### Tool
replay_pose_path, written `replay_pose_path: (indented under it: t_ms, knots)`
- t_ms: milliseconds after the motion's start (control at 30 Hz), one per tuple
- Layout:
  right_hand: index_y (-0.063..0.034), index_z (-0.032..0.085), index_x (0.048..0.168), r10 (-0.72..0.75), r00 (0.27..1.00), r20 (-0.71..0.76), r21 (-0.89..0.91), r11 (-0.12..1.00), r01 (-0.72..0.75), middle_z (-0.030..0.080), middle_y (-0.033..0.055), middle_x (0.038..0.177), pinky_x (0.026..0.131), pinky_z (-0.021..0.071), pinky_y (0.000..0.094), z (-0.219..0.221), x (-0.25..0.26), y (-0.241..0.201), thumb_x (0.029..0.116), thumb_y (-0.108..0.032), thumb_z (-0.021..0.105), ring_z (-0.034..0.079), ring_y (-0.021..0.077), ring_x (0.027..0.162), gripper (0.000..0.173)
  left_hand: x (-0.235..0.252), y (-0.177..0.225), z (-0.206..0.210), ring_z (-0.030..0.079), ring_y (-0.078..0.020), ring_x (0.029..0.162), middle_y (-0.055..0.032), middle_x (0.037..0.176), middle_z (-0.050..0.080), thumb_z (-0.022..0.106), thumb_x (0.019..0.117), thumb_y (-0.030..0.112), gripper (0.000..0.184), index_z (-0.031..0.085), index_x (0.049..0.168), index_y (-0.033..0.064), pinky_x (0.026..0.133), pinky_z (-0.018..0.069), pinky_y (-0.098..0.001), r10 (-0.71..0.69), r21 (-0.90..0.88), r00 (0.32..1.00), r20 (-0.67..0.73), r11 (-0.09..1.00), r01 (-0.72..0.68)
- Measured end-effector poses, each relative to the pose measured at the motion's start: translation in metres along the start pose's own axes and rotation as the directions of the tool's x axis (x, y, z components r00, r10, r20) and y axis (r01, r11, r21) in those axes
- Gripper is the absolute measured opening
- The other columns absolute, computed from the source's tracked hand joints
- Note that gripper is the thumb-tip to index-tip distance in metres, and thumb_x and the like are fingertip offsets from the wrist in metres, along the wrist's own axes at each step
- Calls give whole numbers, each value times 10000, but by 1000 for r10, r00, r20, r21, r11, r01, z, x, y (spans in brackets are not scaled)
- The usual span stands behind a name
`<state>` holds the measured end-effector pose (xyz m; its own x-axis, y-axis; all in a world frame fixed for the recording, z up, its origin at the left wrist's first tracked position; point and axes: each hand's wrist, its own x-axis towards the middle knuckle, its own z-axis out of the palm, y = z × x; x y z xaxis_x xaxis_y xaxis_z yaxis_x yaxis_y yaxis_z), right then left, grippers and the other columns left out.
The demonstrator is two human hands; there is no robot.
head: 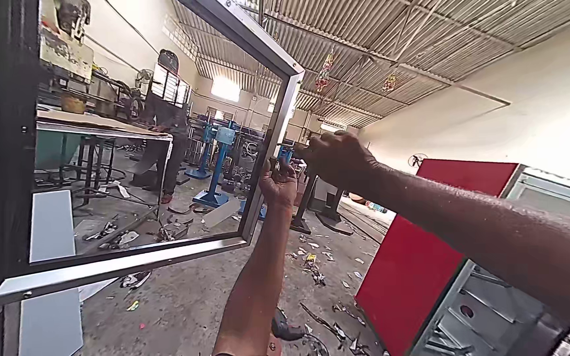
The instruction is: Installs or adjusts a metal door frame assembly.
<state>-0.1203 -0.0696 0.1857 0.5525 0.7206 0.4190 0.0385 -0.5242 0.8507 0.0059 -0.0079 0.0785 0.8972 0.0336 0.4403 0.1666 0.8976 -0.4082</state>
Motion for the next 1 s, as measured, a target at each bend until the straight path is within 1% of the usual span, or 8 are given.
replay_pose_path:
  t_ms: [167,267,400,500,567,700,900,1000]
  knots:
    - [-117,635,1329,106,979,174,-14,994,-105,632,216,921,532,510,535,-3,8,-17,1002,-76,529,653,392,664,346,5,0,-5,612,-110,795,15,924,593,599,976,344,187,548,1096,211,780,551,-308,24,70,998,54,997,-27]
    - [-182,709,1181,232,951,202,235,932,-277,695,148,865,598,525,585,-5,17,-10,1038,-170,487,694,376,758,264,6,-2,-1,569,-106,695,37,826,562,593,969,315,107,566,1007,219,689,529,-310,88,115,995,39,989,-92]
    - [-180,744,1248,288,920,267,531,753,-390,751,92,1007,802,539,552,0,20,2,1084,-245,496,706,277,908,304,5,-1,-5,536,-91,663,60,771,520,601,963,332,106,545,942,244,695,507,-300,79,146,996,41,986,-85]
    - [-226,652,1375,181,977,115,226,953,-203,680,147,914,560,522,534,11,0,-5,1028,-127,517,678,346,712,385,4,0,-6,585,-112,739,32,878,576,596,974,348,137,564,1036,230,720,534,-319,45,125,998,46,991,-50]
    - [-234,591,1454,97,994,53,63,993,-100,641,171,913,499,491,501,15,-5,-1,1020,-91,521,640,349,629,462,3,0,-4,606,-127,765,13,920,593,599,979,348,160,558,1067,221,718,549,-323,22,98,999,41,995,-26]
    - [-97,653,1322,-43,998,-45,-60,997,40,611,186,856,480,478,459,18,-3,4,998,-14,526,617,340,590,358,7,1,-9,607,-113,734,32,855,588,591,977,365,141,574,1029,235,719,555,-321,-4,97,993,119,995,-8]
    - [-214,626,1385,72,980,183,53,995,-83,644,178,899,576,515,546,-3,12,0,1029,-99,499,658,378,697,396,6,-4,-6,555,-99,668,43,796,541,591,974,352,125,546,955,237,672,521,-297,81,107,994,74,990,-89]
    - [-240,699,1249,121,983,138,200,969,-148,687,137,856,590,516,572,5,14,3,1031,-149,490,686,374,762,315,5,-6,-5,520,-83,620,58,750,509,592,982,351,145,530,908,243,622,493,-271,110,122,993,36,986,-114]
